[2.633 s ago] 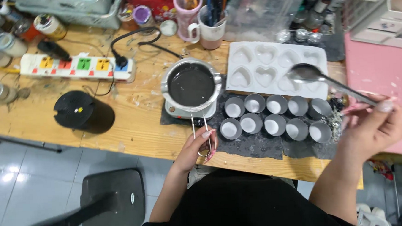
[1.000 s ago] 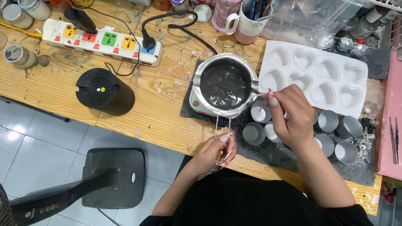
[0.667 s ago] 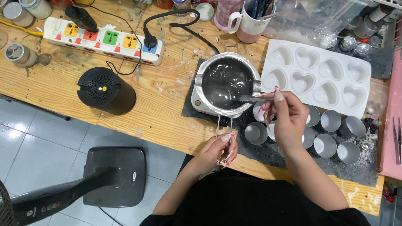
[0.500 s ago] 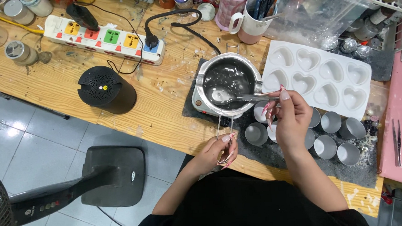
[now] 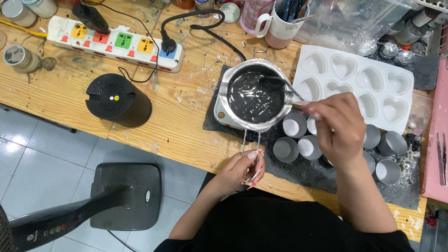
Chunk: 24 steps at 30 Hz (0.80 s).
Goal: Stirring melted wax in a pot and preparing wicks for pouring into small metal containers.
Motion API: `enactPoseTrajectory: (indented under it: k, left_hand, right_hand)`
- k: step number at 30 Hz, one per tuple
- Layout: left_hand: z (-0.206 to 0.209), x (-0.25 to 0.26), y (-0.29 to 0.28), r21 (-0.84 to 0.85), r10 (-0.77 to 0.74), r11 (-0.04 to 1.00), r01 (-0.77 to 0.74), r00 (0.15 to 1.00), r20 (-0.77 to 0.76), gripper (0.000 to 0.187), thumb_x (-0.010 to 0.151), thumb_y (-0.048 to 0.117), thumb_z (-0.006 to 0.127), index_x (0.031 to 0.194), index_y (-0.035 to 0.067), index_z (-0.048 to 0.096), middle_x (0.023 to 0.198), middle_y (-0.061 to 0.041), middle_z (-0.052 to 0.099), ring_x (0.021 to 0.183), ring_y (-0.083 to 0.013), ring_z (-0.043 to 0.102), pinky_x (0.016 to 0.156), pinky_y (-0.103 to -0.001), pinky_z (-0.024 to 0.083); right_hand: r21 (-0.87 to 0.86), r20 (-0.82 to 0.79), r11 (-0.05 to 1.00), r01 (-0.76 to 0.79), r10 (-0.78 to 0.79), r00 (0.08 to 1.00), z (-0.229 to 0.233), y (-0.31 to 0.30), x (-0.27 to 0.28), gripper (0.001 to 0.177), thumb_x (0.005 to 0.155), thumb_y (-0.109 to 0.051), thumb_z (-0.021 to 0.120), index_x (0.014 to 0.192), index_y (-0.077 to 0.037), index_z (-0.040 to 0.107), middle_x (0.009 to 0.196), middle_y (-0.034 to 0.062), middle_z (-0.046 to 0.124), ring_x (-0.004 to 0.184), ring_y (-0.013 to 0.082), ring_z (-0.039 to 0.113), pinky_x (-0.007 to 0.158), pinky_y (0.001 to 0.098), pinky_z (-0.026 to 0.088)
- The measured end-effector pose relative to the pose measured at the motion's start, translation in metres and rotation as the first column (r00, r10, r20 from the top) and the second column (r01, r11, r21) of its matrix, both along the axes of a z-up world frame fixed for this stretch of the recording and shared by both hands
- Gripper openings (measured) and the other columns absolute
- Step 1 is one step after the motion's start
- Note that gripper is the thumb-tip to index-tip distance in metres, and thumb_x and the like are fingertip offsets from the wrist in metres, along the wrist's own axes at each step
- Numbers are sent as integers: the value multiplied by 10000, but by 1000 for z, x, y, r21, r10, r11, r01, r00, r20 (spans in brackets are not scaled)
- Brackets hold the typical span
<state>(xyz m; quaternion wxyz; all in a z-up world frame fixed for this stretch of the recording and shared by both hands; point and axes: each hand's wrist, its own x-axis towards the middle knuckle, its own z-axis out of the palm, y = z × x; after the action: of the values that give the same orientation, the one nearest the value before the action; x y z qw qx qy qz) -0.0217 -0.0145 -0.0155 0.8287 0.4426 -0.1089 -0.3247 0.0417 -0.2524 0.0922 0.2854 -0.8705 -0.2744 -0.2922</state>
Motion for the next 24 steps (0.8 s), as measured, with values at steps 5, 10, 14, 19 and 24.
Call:
enactPoseTrajectory:
  k: [5, 10, 14, 19, 24]
  left_hand:
    - [-3, 0, -1, 50, -5, 999, 5, 1000, 10, 404, 1125, 310, 302, 877, 67, 509, 694, -38, 545, 610, -90, 475, 565, -235, 376]
    - [-5, -1, -1, 64, -4, 998, 3, 1000, 18, 427, 1129, 319, 298, 876, 59, 522, 693, -38, 558, 601, -91, 476, 566, -235, 376]
    - [-6, -1, -1, 65, -7, 998, 5, 1000, 27, 415, 1131, 317, 300, 890, 60, 520, 707, -35, 559, 622, -87, 481, 583, -236, 382]
    - [-4, -1, -1, 45, -9, 999, 8, 1000, 19, 406, 1131, 317, 299, 895, 67, 514, 714, -33, 557, 632, -90, 494, 590, -236, 388]
    - [-2, -1, 0, 43, -10, 999, 9, 1000, 19, 416, 1139, 322, 292, 891, 70, 511, 711, -32, 548, 629, -89, 490, 582, -233, 384]
  right_hand:
    - [-90, -107, 993, -76, 66, 992, 20, 10, 5, 202, 850, 70, 698, 1037, 0, 729, 887, 100, 689, 840, 290, 615, 708, 365, 498]
    - [177, -164, 982, -71, 101, 981, -10, 13, -2, 78, 1064, 40, 602, 1045, 33, 677, 930, 83, 705, 787, 189, 622, 709, 293, 502]
    - [630, -445, 765, 131, 217, 869, -42, 16, -6, 235, 1130, -116, 522, 1073, 68, 658, 863, 97, 662, 704, 109, 577, 588, 231, 464]
    - [778, -495, 575, 255, 311, 811, -55, 14, -6, 303, 1149, -206, 498, 1079, 51, 640, 828, 96, 648, 670, 115, 584, 521, 237, 439]
    - [820, -473, 508, 262, 345, 811, -52, 15, -7, 308, 1140, -226, 516, 1078, 51, 637, 823, 103, 650, 630, 122, 580, 494, 240, 427]
